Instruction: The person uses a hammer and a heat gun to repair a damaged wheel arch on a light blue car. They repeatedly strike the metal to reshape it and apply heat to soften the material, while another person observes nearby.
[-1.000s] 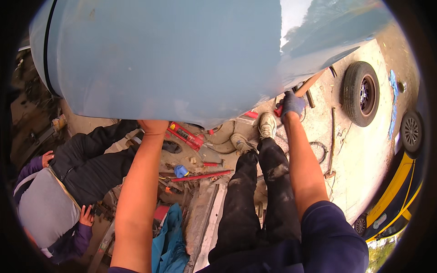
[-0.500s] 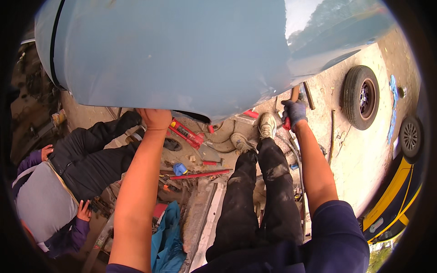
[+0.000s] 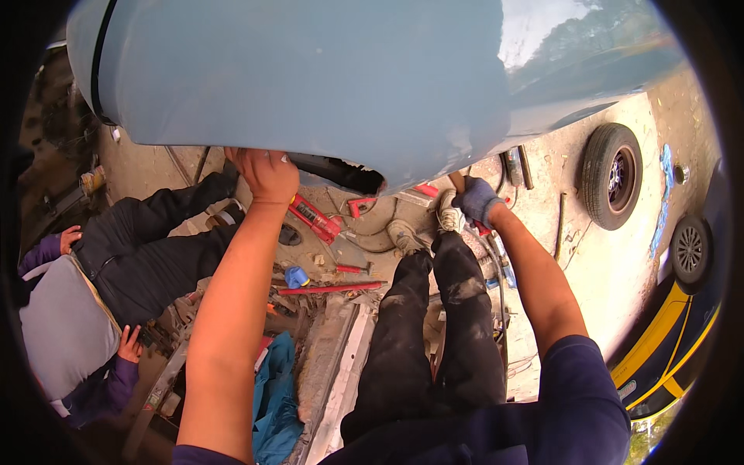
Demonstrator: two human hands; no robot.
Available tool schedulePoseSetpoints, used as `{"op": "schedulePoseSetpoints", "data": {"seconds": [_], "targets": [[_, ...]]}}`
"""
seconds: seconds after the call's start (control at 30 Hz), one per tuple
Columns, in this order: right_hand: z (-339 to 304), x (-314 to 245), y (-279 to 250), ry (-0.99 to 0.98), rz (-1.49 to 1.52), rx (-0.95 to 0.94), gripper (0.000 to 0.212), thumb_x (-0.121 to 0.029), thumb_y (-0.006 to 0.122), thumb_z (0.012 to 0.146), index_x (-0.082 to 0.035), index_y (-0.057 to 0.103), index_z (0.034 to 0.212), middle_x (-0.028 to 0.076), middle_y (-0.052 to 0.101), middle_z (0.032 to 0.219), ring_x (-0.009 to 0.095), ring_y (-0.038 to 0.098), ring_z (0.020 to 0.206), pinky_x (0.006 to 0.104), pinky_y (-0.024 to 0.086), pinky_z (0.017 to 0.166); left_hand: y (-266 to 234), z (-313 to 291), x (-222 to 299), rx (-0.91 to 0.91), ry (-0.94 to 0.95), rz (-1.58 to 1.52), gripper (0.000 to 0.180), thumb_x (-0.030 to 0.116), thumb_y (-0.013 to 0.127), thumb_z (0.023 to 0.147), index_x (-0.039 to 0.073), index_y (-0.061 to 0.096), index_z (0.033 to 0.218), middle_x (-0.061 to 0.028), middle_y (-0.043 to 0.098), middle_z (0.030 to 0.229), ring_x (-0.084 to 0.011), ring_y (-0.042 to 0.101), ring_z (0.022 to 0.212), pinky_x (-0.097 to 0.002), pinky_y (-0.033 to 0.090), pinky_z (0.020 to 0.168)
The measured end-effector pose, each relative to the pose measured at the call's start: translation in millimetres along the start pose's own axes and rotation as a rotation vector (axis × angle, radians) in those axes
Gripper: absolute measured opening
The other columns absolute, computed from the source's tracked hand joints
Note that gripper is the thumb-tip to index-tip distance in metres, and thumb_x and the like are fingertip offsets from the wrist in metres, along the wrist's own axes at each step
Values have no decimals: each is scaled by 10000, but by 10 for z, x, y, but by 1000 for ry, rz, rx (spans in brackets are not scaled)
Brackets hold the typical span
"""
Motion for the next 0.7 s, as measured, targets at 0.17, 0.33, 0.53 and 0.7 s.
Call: {"op": "schedulePoseSetpoints", "data": {"seconds": [0.17, 0.33, 0.53, 0.7], "targets": [[-283, 322, -562, 162, 578, 365, 123, -106, 699, 946, -23, 643, 1018, 44, 565, 641, 200, 547, 459, 368, 452, 417, -53, 90, 68, 58, -11, -95, 349, 217, 548, 1028, -6, 675, 1264, -214, 685, 1318, -448, 535, 1273, -591, 293, 1171], [-358, 104, -156, 51, 1020, 255, 111, -138, 669, 965, -38, 673, 1012, 13, 517, 613, 176, 498, 445, 353, 432, 418, -115, 181, 121, 98, -62, -130, 329, 205, 554, 1023, -4, 676, 1244, -195, 729, 1196, -423, 559, 1178, -577, 308, 1170], [-1019, -322, 506, -69, 405, -395, 180, -55, 806, 840, -15, 631, 856, 74, 597, 594, 175, 561, 417, 333, 488, 393, -111, 208, 121, 31, -126, -117, 258, 177, 578, 992, 2, 674, 1156, -180, 739, 1126, -400, 569, 1154, -575, 309, 1177], [-1244, -340, 236, -33, 543, -269, 165, -40, 759, 828, 28, 622, 889, 116, 632, 627, 229, 607, 452, 374, 528, 425, -107, 234, 124, -34, -149, -52, 243, 171, 584, 980, 11, 674, 1139, -175, 739, 1066, -388, 575, 1162, -561, 314, 1180]]}}
Point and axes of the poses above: each hand's wrist, its own z-axis towards the middle knuckle, its own y-axis out of the palm, x = y × z, the point moved 7 cm from there along z, towards the middle knuckle
